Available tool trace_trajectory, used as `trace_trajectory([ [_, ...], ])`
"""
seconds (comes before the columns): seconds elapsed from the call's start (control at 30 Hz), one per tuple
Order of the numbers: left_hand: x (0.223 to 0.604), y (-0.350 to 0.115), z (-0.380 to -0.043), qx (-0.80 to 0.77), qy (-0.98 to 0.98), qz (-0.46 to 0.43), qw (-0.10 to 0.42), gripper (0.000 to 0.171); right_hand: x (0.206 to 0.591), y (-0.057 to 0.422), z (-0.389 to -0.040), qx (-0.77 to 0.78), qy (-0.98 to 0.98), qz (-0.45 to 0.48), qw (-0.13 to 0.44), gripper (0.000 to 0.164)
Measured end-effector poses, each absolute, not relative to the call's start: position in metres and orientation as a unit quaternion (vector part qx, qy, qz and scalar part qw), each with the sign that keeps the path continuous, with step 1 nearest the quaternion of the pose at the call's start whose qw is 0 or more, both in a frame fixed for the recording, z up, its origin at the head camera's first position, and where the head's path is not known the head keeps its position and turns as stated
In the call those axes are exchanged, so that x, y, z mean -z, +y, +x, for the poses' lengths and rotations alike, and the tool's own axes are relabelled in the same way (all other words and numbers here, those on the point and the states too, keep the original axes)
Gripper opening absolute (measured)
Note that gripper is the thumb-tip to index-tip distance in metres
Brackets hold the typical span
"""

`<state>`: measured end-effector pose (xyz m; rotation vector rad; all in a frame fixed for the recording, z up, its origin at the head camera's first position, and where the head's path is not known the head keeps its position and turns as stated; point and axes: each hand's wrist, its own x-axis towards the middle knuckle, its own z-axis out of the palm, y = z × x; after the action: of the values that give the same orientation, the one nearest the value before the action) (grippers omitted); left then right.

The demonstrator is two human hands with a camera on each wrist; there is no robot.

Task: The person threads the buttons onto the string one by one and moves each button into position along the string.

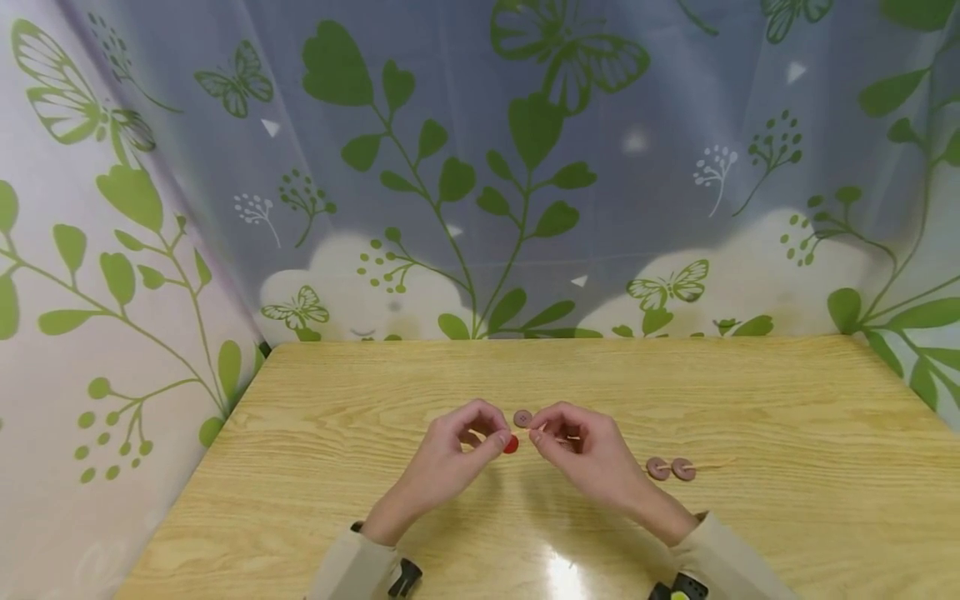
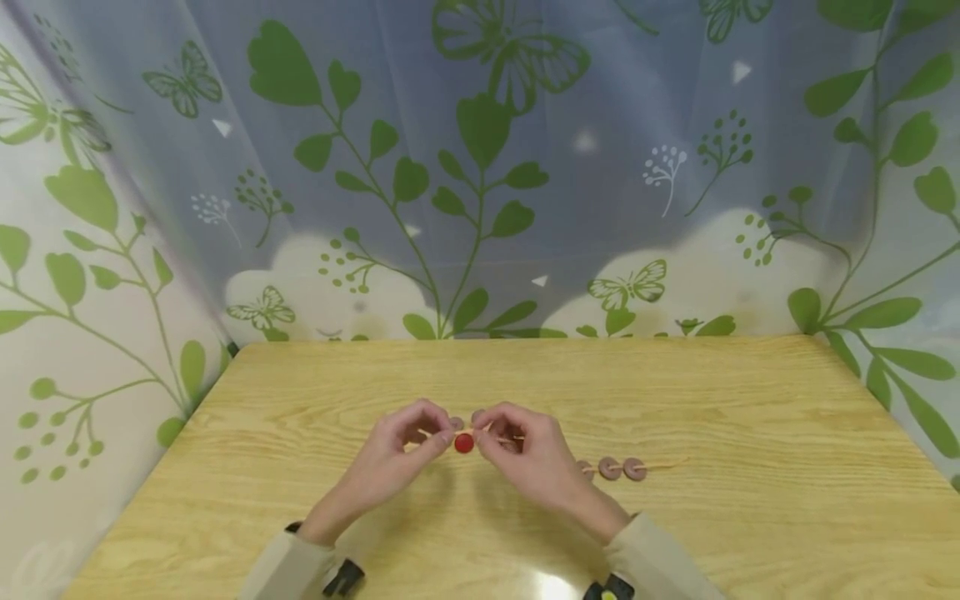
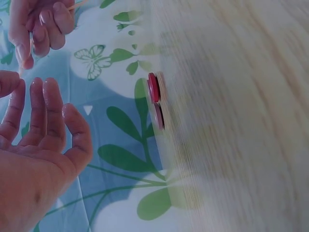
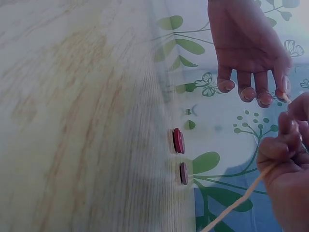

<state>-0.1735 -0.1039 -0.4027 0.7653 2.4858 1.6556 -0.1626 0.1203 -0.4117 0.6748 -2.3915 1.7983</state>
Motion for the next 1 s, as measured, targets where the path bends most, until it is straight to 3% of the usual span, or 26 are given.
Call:
trace_trajectory([
  [0.2, 0.4024, -0.1028, -0.1746, -0.54, 0.803, 0.251, 0.031, 0.005, 0.4112, 0.1217, -0.1625, -0.575, -0.787, 0.222, 0.031, 0.011],
  [0.53, 0.4031, -0.1006, -0.1742, -0.542, 0.8, 0.255, 0.037, 0.004, 0.4139, 0.1218, -0.1626, -0.548, -0.791, 0.254, 0.097, 0.008],
  [1.0, 0.4033, -0.099, -0.1729, -0.54, 0.801, 0.256, 0.044, 0.005, 0.4155, 0.1215, -0.1617, -0.54, -0.799, 0.245, 0.101, 0.009],
])
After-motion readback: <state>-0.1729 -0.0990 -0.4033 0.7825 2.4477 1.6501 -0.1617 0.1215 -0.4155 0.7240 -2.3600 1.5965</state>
